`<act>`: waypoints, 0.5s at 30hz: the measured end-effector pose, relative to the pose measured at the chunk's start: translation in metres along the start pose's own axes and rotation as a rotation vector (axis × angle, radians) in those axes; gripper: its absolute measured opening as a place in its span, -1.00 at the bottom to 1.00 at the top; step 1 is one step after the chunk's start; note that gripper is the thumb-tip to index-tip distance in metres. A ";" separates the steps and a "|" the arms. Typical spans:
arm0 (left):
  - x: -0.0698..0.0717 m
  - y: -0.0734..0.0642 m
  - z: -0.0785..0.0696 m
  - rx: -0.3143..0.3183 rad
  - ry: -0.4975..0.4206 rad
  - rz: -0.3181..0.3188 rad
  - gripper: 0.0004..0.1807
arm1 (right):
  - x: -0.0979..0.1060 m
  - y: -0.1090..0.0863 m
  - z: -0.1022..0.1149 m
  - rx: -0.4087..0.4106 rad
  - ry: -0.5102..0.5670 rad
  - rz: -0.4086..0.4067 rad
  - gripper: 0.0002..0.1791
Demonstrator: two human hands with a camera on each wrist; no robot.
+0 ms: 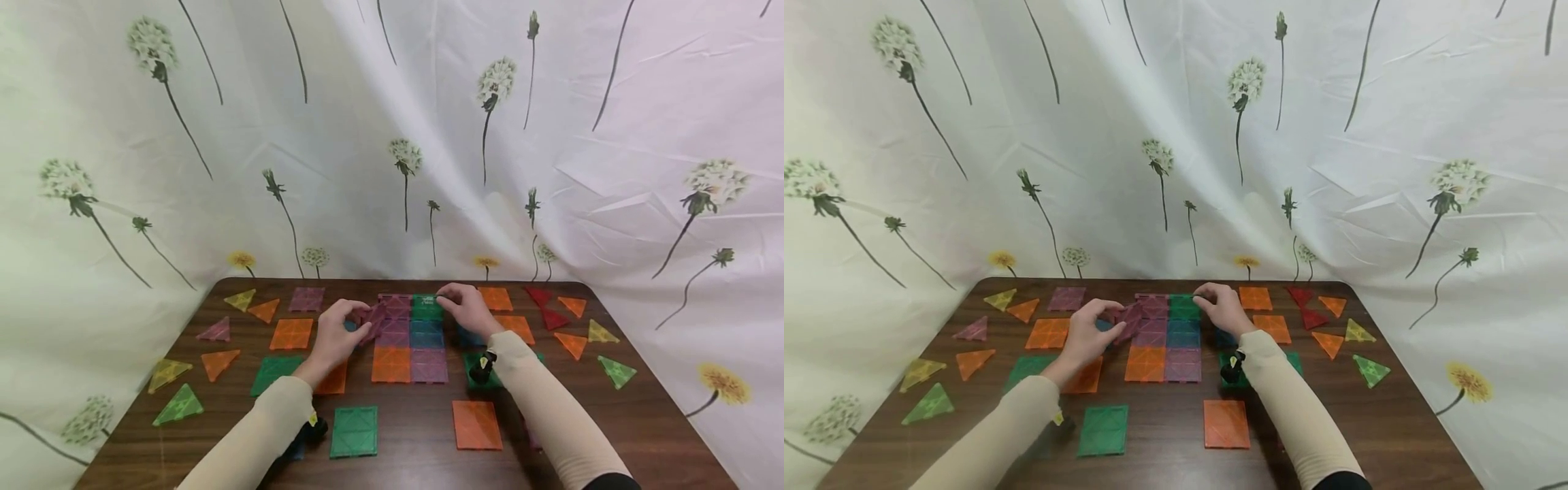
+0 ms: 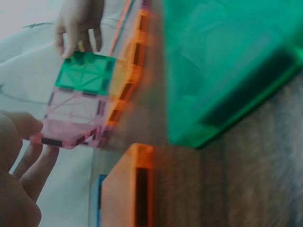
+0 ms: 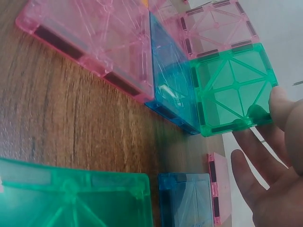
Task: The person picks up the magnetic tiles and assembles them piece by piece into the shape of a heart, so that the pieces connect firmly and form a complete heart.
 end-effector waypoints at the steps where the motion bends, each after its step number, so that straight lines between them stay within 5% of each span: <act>1: -0.002 0.000 0.000 0.002 0.015 -0.001 -0.68 | 0.000 0.000 0.001 0.002 0.001 0.001 -0.69; 10: -0.025 0.002 -0.002 0.034 -0.023 0.127 -0.70 | 0.001 -0.002 0.002 -0.002 -0.007 -0.002 -0.69; 15: -0.028 0.001 -0.003 0.027 -0.010 0.128 -0.67 | 0.001 -0.003 0.001 0.000 0.000 0.001 -0.67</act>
Point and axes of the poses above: each hand's wrist, its own y-axis towards the middle knuckle, its own x-axis out of the back of the hand, z = x × y, the point moved 10 cm from there along y, towards the middle knuckle, and after that the axes turned 3 degrees about z, right-handed, at the moved point
